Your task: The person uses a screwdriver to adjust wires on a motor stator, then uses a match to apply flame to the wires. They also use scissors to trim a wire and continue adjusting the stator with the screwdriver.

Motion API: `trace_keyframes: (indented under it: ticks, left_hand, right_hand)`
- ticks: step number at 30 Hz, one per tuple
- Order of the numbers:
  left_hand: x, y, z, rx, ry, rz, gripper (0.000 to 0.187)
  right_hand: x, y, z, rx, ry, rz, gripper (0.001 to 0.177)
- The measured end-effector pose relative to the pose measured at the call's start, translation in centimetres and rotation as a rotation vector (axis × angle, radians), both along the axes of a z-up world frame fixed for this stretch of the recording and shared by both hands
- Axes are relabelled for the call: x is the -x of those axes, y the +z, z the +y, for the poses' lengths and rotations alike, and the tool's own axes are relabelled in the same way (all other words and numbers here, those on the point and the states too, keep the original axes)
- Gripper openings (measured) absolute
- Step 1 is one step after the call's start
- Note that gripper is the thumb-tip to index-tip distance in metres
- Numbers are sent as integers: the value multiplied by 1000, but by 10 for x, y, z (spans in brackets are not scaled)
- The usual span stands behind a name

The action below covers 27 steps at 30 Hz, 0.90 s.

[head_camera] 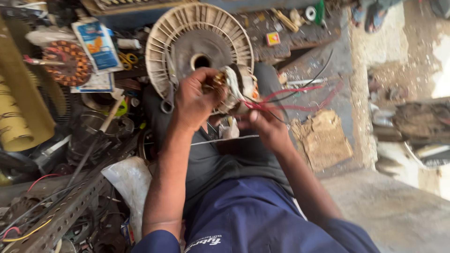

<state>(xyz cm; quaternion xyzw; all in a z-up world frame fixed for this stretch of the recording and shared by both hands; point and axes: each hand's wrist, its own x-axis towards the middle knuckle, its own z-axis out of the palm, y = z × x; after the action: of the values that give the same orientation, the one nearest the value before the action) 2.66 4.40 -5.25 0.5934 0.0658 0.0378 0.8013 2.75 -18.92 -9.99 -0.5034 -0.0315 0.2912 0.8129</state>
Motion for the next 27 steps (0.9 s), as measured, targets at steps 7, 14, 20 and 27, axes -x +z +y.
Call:
trace_keyframes:
  ticks: [7,14,20,27]
  left_hand:
    - [26,14,-45,-189,-66,113,26]
    - [35,29,-38,-383,-161,148,25]
    - [32,51,-35,-538,-114,-102,20]
    - [37,76,-40,-488,-167,-8,17]
  right_hand:
    - [-20,-2,0,-228,13,-175,65]
    - [-6,-2,-5,-188,-73,56,52]
    - [-4,14,-5,-157,-69,181,56]
    - [-1,26,-16,-267,39,228,66]
